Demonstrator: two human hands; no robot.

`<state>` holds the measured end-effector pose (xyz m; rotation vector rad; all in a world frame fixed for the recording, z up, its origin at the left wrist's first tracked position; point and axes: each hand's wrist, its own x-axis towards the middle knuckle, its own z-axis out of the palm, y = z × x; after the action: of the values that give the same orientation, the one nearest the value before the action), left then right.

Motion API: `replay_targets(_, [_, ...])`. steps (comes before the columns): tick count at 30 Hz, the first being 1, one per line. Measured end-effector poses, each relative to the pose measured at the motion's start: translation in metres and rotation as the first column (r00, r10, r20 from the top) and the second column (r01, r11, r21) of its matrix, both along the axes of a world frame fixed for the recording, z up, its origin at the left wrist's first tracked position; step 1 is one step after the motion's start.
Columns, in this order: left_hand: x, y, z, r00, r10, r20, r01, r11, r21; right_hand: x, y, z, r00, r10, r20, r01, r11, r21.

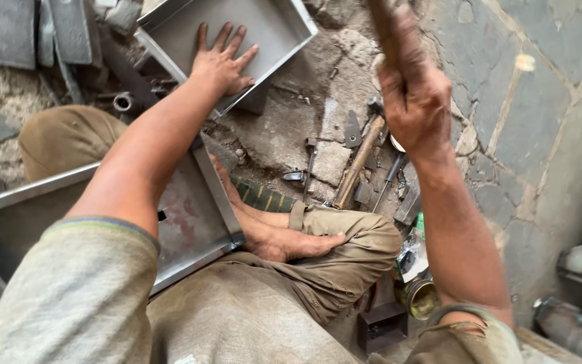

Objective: The person sits on the floor and uses a hammer to drive small metal pins into a rectangular metal sheet. They repeatedly adjust the sheet and hammer the pins to secure them. The person then picks up a larger metal box and hammers its edges.

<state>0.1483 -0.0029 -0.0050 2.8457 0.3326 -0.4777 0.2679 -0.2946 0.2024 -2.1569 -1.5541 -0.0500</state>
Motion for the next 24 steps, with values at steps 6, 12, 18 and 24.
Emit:
replay_targets(6, [0.001,0.000,0.000,0.999,0.042,-0.028,-0.044,0.997,-0.061,-0.005,0.051,0.007,0.983,-0.010,0.181,0.120,0.784,-0.609])
replay_targets(12, [0.005,-0.008,-0.002,0.998,0.026,-0.059,-0.031,0.996,-0.084,-0.018,0.042,0.073,0.991,-0.110,0.072,0.126,0.955,-0.268])
replay_targets(18, [0.007,-0.009,-0.012,0.998,0.053,-0.025,-0.055,0.997,-0.057,-0.052,0.041,0.016,0.997,0.039,0.064,0.003,0.830,-0.558])
replay_targets(24, [0.011,-0.018,-0.008,0.997,0.033,-0.073,-0.043,0.991,-0.131,-0.048,-0.032,0.004,0.994,-0.104,-0.038,0.094,0.973,-0.209])
